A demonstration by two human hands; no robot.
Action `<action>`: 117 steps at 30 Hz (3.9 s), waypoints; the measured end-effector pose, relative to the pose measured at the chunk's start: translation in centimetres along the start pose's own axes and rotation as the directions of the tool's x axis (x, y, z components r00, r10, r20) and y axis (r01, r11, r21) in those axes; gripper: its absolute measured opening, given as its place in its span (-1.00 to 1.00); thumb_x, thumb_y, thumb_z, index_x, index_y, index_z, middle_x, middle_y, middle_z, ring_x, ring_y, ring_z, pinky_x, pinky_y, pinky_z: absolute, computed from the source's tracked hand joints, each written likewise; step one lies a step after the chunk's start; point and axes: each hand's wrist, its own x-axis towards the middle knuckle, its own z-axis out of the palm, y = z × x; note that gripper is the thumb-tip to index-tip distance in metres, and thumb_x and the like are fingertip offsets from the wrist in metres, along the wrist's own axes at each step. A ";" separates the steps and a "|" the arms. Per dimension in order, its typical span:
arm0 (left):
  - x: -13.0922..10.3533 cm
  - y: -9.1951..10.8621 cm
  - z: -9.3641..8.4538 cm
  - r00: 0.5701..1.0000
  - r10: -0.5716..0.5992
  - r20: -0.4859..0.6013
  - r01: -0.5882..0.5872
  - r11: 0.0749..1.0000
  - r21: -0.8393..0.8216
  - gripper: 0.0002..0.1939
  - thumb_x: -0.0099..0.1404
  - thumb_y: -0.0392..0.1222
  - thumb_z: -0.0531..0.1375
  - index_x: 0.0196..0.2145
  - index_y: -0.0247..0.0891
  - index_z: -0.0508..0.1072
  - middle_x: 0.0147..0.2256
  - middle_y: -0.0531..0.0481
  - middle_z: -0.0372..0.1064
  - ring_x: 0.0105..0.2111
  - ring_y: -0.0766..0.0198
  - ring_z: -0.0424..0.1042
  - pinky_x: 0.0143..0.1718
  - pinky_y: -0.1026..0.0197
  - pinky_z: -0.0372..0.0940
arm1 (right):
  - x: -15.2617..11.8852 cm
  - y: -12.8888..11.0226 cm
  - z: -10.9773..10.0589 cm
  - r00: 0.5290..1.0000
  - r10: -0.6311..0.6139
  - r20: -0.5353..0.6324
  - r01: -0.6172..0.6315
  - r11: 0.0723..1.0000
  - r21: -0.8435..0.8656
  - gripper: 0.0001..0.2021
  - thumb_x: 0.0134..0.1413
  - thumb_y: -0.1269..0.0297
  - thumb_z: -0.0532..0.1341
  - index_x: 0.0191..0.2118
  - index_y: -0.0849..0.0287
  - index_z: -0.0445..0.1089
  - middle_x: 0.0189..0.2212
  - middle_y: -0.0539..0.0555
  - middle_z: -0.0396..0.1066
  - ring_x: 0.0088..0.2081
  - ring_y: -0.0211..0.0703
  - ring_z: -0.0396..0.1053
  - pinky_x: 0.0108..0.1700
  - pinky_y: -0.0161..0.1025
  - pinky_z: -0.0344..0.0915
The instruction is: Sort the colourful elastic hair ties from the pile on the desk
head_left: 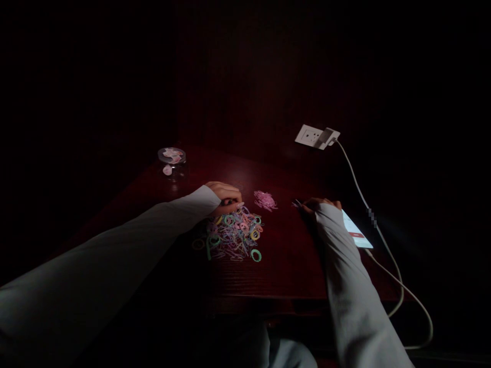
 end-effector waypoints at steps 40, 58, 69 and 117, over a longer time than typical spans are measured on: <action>0.2 0.4 -0.4 0.995 0.031 -0.099 -0.015 0.988 0.157 -0.64 0.46 -0.16 0.08 -0.51 -0.20 0.41 -0.58 0.11 0.32 -0.53 0.34 0.27 -0.35 0.24 0.18 | -0.1 -15.6 3.2 0.857 -0.462 -0.229 0.507 0.679 0.530 -0.82 0.23 0.03 0.43 -0.19 -0.02 0.68 -0.41 -0.03 0.49 -0.29 -0.16 0.38 -0.06 -0.15 0.17; 0.2 0.7 -0.8 0.999 0.009 -0.047 -0.006 0.997 0.071 -0.68 0.46 -0.07 0.09 -0.42 -0.20 0.48 -0.52 0.10 0.43 -0.53 0.37 0.30 -0.33 0.28 0.21 | -0.7 -15.1 1.2 0.885 -0.399 -0.237 0.442 0.569 0.693 -0.64 0.30 -0.12 0.30 -0.27 0.08 0.60 -0.34 0.06 0.51 -0.30 -0.14 0.39 -0.22 -0.19 0.28; 0.2 0.2 -0.5 1.000 0.002 -0.018 -0.001 1.000 0.023 -0.70 0.49 -0.06 0.11 -0.33 -0.20 0.54 -0.46 0.09 0.46 -0.51 0.38 0.31 -0.36 0.31 0.19 | -1.2 -15.3 0.8 0.910 -0.363 -0.200 0.378 0.530 0.759 -0.62 0.25 -0.14 0.31 -0.29 0.09 0.59 -0.38 0.04 0.50 -0.38 -0.18 0.32 -0.32 -0.21 0.22; -0.3 -1.9 1.3 0.994 -0.087 -0.073 0.091 0.994 0.062 -0.61 0.47 0.05 0.08 -0.40 -0.20 0.52 -0.57 0.12 0.37 -0.56 0.37 0.25 -0.39 0.25 0.15 | 1.6 2.3 2.7 0.971 0.097 -0.218 -0.058 0.983 0.177 -0.48 0.21 -0.33 0.20 -0.23 -0.05 0.73 -0.15 0.17 0.48 -0.05 0.16 0.20 0.02 0.09 0.14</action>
